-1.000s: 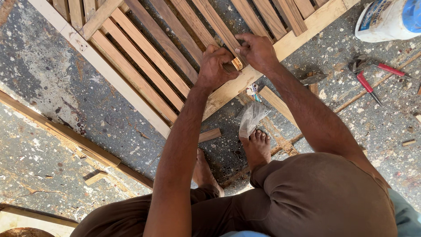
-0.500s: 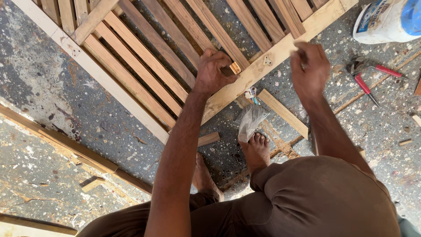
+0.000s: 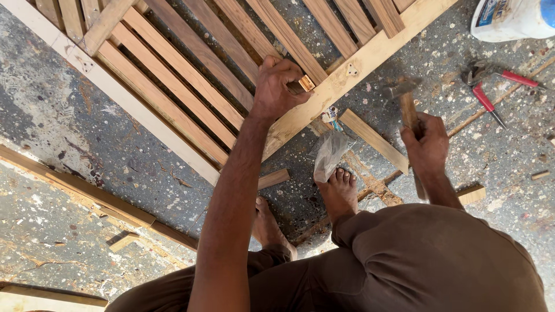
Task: The person fits wooden slats into a larger wooden frame by hand, applies glue to the joints, and taps them together using a hammer.
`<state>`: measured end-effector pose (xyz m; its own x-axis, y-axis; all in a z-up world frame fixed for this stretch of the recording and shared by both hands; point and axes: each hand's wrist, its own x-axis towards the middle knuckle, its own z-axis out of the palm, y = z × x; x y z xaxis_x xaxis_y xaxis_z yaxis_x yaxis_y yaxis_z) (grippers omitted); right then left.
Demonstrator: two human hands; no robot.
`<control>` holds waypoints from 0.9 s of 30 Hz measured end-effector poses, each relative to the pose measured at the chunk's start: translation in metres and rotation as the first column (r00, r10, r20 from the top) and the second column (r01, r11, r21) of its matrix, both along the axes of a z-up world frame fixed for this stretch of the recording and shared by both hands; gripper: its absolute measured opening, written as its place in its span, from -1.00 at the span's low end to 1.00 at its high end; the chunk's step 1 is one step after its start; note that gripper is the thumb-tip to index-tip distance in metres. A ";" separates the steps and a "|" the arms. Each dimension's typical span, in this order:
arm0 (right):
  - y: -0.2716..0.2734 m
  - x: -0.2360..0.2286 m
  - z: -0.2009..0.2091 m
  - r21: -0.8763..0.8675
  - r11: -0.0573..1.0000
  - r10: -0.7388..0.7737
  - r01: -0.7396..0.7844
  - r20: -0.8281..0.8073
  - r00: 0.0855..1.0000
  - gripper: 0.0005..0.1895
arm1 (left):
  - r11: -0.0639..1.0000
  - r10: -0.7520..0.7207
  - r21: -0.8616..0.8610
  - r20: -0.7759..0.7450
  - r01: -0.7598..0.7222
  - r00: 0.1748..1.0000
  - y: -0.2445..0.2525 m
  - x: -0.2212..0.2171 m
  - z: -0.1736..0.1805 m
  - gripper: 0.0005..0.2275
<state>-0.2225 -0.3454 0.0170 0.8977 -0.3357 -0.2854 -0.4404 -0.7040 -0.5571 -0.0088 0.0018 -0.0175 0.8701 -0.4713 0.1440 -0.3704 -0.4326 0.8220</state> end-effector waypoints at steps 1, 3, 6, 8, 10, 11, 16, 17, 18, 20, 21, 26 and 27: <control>0.008 0.005 0.005 0.110 0.994 -0.011 0.016 -0.046 0.999 -0.67 | 1.000 -0.008 -0.011 0.002 0.008 1.000 0.000 -0.003 0.000 -0.67; 0.027 0.029 0.013 0.324 0.945 0.054 -0.042 -0.027 0.998 -0.66 | 0.999 -0.013 -0.031 0.025 0.014 1.000 0.002 -0.001 0.000 -0.67; 0.061 0.055 0.025 0.564 0.805 0.158 -0.186 0.098 0.983 -0.55 | 0.999 0.000 0.044 -0.024 0.001 1.000 0.000 -0.001 0.004 -0.64; 0.077 0.072 0.034 0.658 0.730 0.149 -0.186 0.113 0.982 -0.48 | 0.999 0.001 0.046 -0.021 0.000 1.000 -0.001 -0.001 0.008 -0.64; 0.084 0.085 0.043 0.613 0.767 0.171 -0.189 0.089 0.981 -0.41 | 0.998 0.006 0.056 -0.022 -0.005 1.000 -0.002 0.000 0.009 -0.64; 0.086 0.091 0.046 0.591 0.784 0.182 -0.191 0.075 0.980 -0.37 | 0.998 0.011 0.064 -0.023 -0.010 1.000 -0.003 0.000 0.009 -0.64; 0.089 0.098 0.046 0.201 0.902 0.367 -0.383 0.111 0.923 -0.37 | 0.997 0.021 0.072 -0.033 -0.018 0.999 -0.002 -0.001 0.006 -0.66; 0.089 0.098 0.043 0.129 0.896 0.410 -0.425 0.128 0.903 -0.37 | 0.998 0.017 0.061 -0.024 -0.016 1.000 -0.002 0.001 0.006 -0.67; 0.092 0.097 0.037 0.099 0.886 0.438 -0.453 0.139 0.888 -0.39 | 0.998 0.015 0.054 -0.025 -0.013 1.000 -0.001 -0.002 0.006 -0.69; 0.094 0.100 0.025 0.031 0.863 0.493 -0.504 0.164 0.855 -0.41 | 0.998 0.014 0.059 -0.030 -0.012 0.999 -0.001 -0.003 0.005 -0.69; 0.093 0.100 0.023 0.010 0.862 0.496 -0.507 0.190 0.847 -0.41 | 0.998 0.013 0.061 -0.028 -0.012 1.000 -0.002 -0.002 0.005 -0.68; 0.090 0.089 0.024 -0.019 0.875 0.466 -0.484 0.307 0.830 -0.42 | 0.997 0.018 0.071 -0.046 -0.015 0.999 -0.001 -0.002 0.004 -0.66; 0.092 0.087 0.022 -0.012 0.869 0.477 -0.495 0.286 0.831 -0.41 | 0.997 0.024 0.072 -0.057 -0.019 0.998 -0.001 -0.003 0.004 -0.64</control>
